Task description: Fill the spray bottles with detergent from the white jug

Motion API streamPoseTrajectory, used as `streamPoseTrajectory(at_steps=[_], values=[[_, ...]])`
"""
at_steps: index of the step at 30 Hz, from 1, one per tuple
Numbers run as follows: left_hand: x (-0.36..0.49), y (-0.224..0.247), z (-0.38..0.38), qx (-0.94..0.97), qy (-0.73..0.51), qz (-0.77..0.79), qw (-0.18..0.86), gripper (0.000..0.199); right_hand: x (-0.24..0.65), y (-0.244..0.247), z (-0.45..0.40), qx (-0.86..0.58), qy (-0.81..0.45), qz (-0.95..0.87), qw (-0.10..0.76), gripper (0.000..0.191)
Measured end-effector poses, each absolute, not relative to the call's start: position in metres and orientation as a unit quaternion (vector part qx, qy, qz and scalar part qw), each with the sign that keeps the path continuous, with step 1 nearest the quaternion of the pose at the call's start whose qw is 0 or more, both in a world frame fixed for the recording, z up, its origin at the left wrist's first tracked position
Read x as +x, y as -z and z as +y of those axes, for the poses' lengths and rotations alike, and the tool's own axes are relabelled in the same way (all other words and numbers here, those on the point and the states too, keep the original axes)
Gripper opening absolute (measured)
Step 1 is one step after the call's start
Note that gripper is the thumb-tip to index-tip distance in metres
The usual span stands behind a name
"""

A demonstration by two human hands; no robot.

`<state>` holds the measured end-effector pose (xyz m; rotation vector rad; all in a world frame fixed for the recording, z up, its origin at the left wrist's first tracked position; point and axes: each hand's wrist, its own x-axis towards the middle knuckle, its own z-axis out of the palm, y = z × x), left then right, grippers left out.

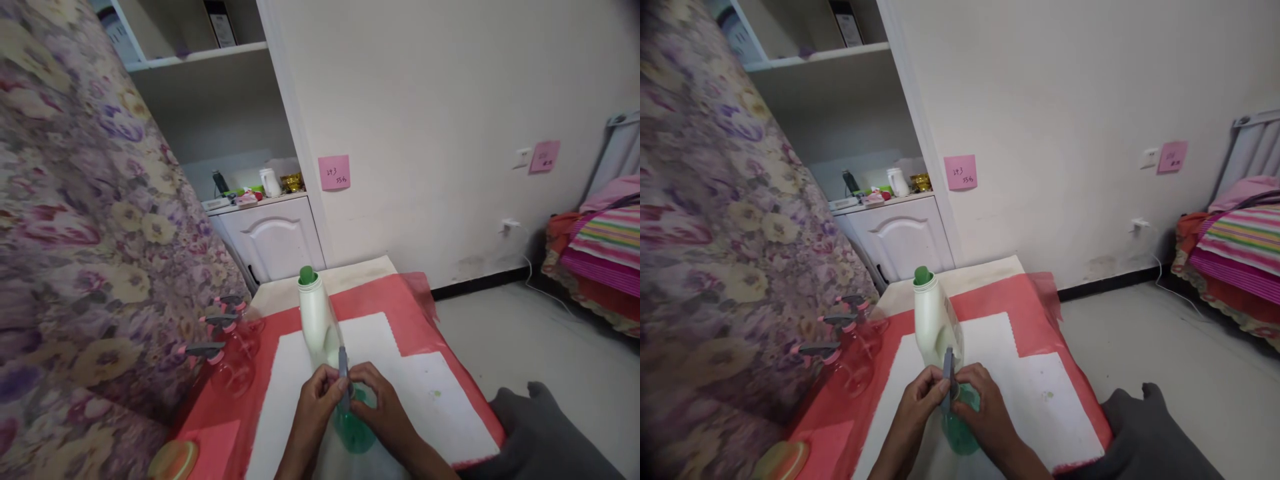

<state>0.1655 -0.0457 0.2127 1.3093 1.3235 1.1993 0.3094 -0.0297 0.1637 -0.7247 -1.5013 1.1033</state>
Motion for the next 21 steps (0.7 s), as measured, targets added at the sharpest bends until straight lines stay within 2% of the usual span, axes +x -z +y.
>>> streamPoseTrajectory(at_steps=[4, 7, 13, 21], values=[[0.167, -0.212, -0.047, 0.527, -0.491, 0.527, 0.451, 0.029, 0.306, -0.161, -0.03, -0.352, -0.449, -0.608, 0.552, 0.021], [0.167, -0.21, -0.047, 0.526, -0.493, 0.523, 0.454, 0.028, 0.309, -0.162, -0.031, -0.326, -0.46, -0.634, 0.529, 0.023], [0.167, -0.202, -0.048, 0.521, -0.497, 0.521, 0.459, 0.03, 0.311, -0.158, -0.03, -0.307, -0.461, -0.648, 0.523, 0.01], [0.171, -0.202, -0.051, 0.506, -0.51, 0.517, 0.466, 0.029, 0.31, -0.155, -0.034, -0.316, -0.455, -0.655, 0.513, 0.016]])
